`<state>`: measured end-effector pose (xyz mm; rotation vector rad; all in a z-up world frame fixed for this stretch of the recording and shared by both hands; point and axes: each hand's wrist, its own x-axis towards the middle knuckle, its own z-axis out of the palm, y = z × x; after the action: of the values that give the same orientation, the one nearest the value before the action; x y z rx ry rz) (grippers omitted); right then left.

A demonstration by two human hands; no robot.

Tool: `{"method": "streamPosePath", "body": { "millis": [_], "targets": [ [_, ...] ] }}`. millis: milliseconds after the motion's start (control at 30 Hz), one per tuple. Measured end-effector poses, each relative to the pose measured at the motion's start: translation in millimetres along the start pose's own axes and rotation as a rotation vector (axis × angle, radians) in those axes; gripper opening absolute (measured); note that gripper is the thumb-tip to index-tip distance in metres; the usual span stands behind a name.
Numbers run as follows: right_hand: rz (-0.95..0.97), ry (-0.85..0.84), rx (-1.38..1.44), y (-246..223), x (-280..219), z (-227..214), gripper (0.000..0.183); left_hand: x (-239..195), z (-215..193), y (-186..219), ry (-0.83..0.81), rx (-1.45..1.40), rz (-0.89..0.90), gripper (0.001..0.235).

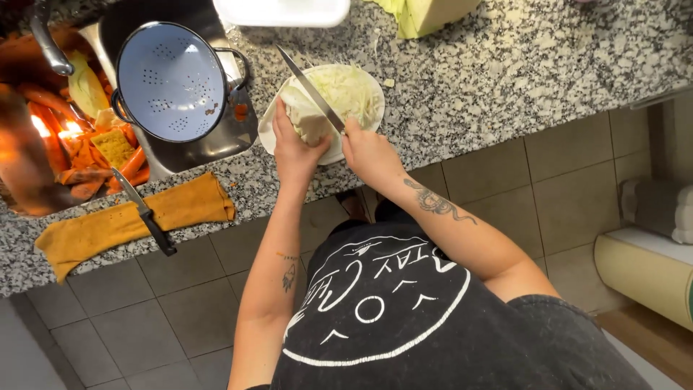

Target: The person retrieves a knife from a drawer and briefly opens a refrigerator before returning to the counter. They then cut a head of cabbage in half, remove the outer leaves, and proceed to slice the cabbage into thin strips on a cutting board, transferring the pieces into a colander.

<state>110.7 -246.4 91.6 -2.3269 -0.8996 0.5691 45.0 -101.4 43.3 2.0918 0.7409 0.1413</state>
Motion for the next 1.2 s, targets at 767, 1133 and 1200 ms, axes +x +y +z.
{"method": "streamPosePath", "body": {
  "millis": [767,1133,1200],
  "targets": [
    [-0.008,-0.205,-0.083,24.3,25.6,36.6,0.010,4.4,0.0,-7.8,0.013,0.017,-0.023,0.101],
    [0.088,-0.189,-0.014,-11.9,16.5,21.8,0.009,-3.7,5.1,-12.1,0.024,0.025,0.017,0.098],
    [0.068,-0.172,-0.020,1.4,20.4,29.1,0.009,7.3,2.6,-6.9,0.064,0.016,0.029,0.098]
  ]
}}
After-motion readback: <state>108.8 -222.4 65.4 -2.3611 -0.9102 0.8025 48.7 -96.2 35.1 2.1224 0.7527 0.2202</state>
